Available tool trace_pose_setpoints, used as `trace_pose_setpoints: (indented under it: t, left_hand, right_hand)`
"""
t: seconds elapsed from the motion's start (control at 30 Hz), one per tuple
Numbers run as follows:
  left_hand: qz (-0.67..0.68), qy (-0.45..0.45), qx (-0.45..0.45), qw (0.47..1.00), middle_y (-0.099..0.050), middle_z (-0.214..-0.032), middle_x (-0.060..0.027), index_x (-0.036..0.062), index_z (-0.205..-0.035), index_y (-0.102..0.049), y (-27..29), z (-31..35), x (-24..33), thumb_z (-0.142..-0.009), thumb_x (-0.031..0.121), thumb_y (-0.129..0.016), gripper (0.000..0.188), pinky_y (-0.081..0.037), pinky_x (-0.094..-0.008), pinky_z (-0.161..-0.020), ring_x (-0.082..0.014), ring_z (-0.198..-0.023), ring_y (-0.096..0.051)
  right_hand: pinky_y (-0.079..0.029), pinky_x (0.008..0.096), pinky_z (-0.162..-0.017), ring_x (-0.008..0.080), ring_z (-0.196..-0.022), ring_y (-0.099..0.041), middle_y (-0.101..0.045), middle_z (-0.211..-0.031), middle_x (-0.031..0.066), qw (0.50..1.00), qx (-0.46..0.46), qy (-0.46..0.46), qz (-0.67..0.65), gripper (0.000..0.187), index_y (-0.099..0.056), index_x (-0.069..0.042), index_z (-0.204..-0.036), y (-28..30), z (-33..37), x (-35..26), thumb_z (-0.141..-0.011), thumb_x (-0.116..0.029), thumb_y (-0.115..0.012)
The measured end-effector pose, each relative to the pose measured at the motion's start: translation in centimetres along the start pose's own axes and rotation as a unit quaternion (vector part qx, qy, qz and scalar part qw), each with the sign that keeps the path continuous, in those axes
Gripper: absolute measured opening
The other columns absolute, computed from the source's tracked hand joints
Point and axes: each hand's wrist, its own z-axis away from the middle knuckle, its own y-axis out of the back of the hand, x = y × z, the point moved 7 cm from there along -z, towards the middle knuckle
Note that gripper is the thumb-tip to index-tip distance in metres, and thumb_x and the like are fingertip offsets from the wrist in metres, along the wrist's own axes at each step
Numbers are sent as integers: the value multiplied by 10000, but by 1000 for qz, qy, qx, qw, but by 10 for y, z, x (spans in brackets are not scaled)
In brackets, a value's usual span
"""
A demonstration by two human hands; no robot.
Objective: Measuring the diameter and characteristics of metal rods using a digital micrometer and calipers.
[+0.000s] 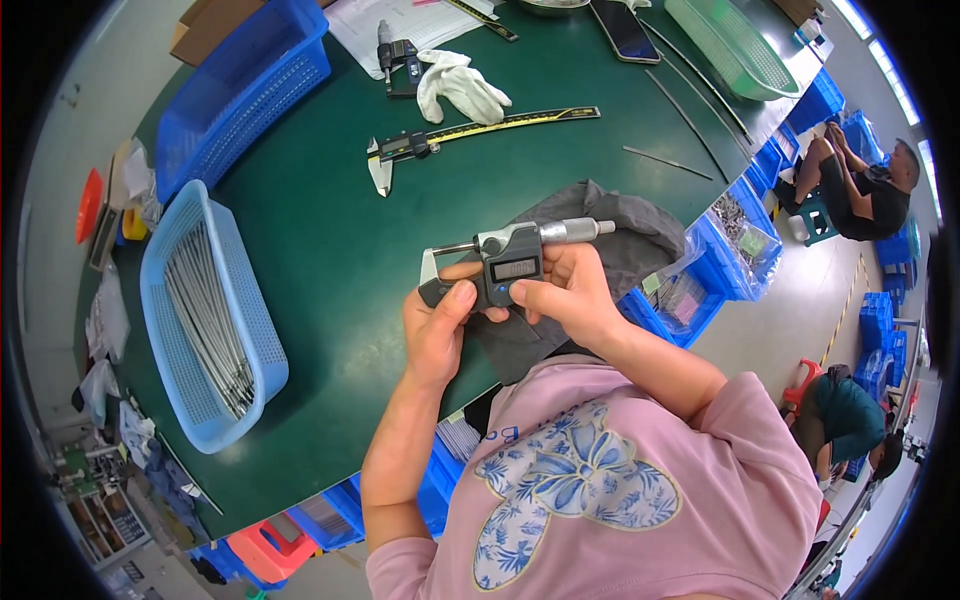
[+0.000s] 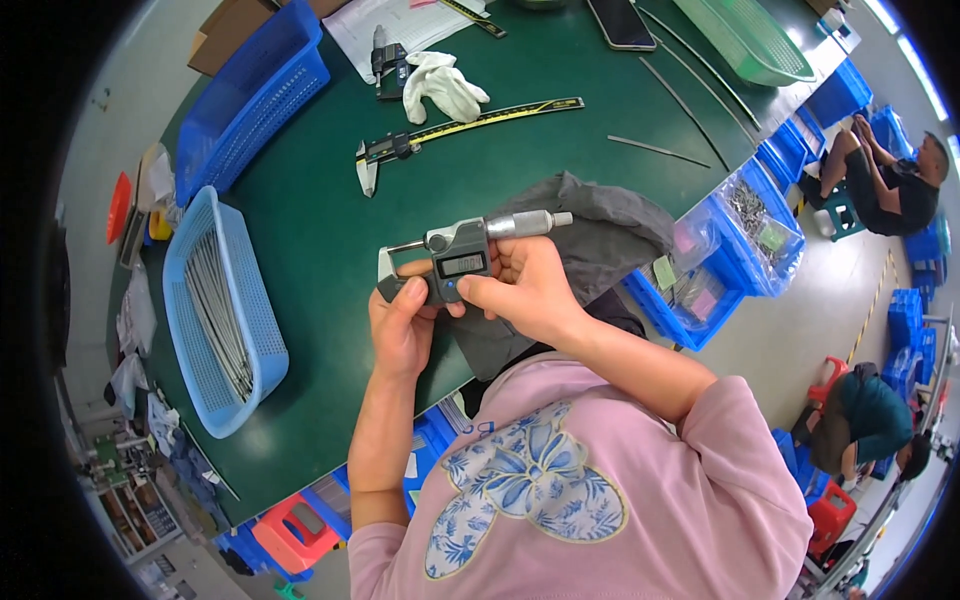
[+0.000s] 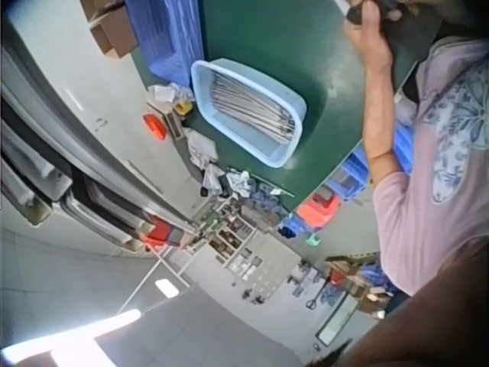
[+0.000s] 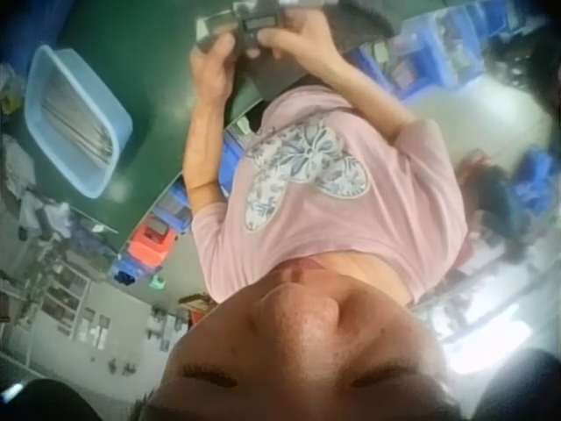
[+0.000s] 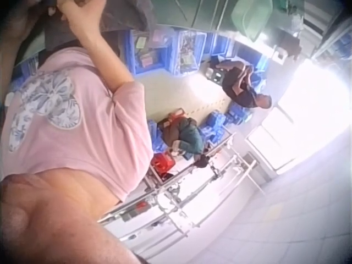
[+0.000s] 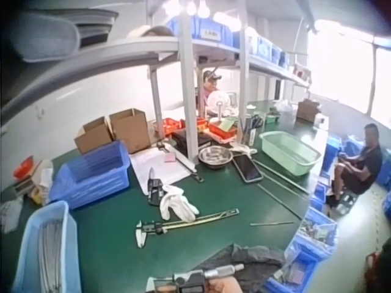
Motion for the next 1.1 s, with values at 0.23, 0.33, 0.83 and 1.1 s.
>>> trace_pose_setpoints:
  t: [0.23,0.33,0.83,1.1]
  left_hand:
    - [6,-22,2,1000,-597,-850,-147,-62,-1002,-517,2,1,5,-825,200,-481,318,-489,-278,-610,-174,-659,-586]
    - [21,-29,16,999,-597,-851,-151,-60,-991,-522,2,1,9,-822,185,-474,302,-490,-281,-603,-183,-652,-585]
    - [29,-7,-15,999,-599,-844,-151,-58,-974,-530,-3,1,6,-819,204,-472,311,-482,-278,-595,-178,-621,-579]
    - [18,-26,2,999,-599,-838,-145,-49,-989,-520,-1,1,6,-819,203,-483,306,-479,-272,-610,-173,-647,-583]
  right_hand:
    - [-427,207,-469,93,-573,-522,-558,-732,51,1000,23,-16,10,208,-534,32,-892,17,2,-2,-732,-83,-602]
    - [-434,209,-489,92,-593,-521,-555,-735,61,985,104,3,-136,216,-536,29,-918,49,6,-6,-749,-93,-591]
    - [-423,217,-530,110,-561,-539,-566,-658,66,946,24,171,274,139,-530,13,-801,51,9,-41,-775,-123,-536]
    - [-421,207,-481,111,-587,-545,-559,-765,70,999,-37,-22,-28,308,-493,49,-966,7,8,7,-702,-54,-614]
